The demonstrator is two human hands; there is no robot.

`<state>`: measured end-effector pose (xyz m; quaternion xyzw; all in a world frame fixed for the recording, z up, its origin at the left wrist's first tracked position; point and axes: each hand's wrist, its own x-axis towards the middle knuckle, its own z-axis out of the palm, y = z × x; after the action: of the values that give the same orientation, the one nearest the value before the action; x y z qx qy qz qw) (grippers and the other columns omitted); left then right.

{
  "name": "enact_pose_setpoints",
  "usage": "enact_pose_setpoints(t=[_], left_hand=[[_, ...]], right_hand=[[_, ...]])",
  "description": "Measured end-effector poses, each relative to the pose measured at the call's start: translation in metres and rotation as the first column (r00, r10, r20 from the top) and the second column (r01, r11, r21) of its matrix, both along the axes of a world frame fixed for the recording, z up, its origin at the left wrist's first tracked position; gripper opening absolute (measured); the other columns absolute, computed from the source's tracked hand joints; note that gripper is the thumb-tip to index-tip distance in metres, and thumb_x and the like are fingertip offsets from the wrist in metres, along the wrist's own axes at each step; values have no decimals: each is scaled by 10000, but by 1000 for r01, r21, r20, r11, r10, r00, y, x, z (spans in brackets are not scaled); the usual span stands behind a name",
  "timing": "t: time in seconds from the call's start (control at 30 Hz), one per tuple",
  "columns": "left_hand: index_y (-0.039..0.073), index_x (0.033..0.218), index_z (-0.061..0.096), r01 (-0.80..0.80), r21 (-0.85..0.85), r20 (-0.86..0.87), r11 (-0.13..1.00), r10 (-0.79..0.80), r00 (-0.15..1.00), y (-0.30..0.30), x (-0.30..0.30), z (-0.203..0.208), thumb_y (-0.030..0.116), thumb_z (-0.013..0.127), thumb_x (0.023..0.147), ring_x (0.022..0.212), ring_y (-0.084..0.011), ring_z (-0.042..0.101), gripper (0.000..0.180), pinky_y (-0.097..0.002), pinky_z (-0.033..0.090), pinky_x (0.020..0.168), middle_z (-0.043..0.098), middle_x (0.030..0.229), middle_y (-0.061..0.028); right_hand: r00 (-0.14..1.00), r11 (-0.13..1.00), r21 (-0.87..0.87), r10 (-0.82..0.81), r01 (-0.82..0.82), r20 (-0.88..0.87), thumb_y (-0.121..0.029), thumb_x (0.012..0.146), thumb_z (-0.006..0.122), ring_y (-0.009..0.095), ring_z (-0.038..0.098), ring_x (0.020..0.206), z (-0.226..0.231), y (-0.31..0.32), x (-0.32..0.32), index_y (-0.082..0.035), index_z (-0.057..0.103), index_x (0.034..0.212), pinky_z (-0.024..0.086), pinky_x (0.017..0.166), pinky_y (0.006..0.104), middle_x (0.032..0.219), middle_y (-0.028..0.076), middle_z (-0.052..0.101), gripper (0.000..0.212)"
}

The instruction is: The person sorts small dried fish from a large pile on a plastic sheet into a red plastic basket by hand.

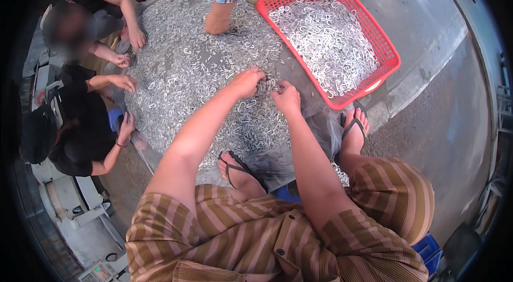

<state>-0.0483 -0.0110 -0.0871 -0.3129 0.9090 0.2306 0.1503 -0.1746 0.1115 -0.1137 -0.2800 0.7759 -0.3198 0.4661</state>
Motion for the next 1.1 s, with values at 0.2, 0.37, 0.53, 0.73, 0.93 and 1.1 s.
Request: enact_pose_setpoints(t=[0.2,0.37,0.53,0.73,0.93,1.1], left_hand=[[89,919,653,-49,501,-152,864,143,978,-5,26,17,79,750,621,821,-211,630,314,-338,491,707,659,803,-78],[61,1105,586,-260,228,-51,938,278,959,-15,43,28,30,685,675,1011,-291,581,442,-368,461,885,611,1077,-135],[102,1195,544,-306,69,-33,949,309,951,2,50,9,-6,639,688,1143,-291,495,527,-364,402,977,501,1241,-128],[111,1100,581,-221,368,186,903,162,969,1,40,19,45,713,644,1094,-273,518,479,-362,423,944,529,1164,-106],[121,1152,546,-272,181,-11,945,278,960,6,39,34,71,744,610,1092,-274,511,579,-358,420,949,501,1203,-103],[137,1181,531,-107,61,-64,992,110,992,22,36,17,79,746,600,1131,-277,469,622,-358,400,967,457,1240,-91]], right_hand=[[985,990,-90,97,-111,-144,-170,704,700,234,636,801,1,11,5,-111,591,1160,488,747,352,802,101,653,472],[938,975,-56,192,-217,-289,-159,712,688,271,628,833,-9,17,12,-122,624,1080,483,769,377,799,109,648,375],[928,977,77,214,-200,-304,-163,715,690,277,629,839,-7,19,18,-82,645,922,484,752,384,817,118,655,227],[949,985,37,174,-170,-264,-163,719,696,328,611,893,-4,20,15,-79,635,860,486,779,419,904,149,633,176],[947,982,-11,179,-188,-267,-158,693,722,330,598,912,1,23,11,-72,628,862,479,791,416,927,142,612,212],[956,990,-22,131,-141,-263,-163,699,721,321,624,823,-6,24,12,-58,642,819,491,745,408,831,140,645,178]])
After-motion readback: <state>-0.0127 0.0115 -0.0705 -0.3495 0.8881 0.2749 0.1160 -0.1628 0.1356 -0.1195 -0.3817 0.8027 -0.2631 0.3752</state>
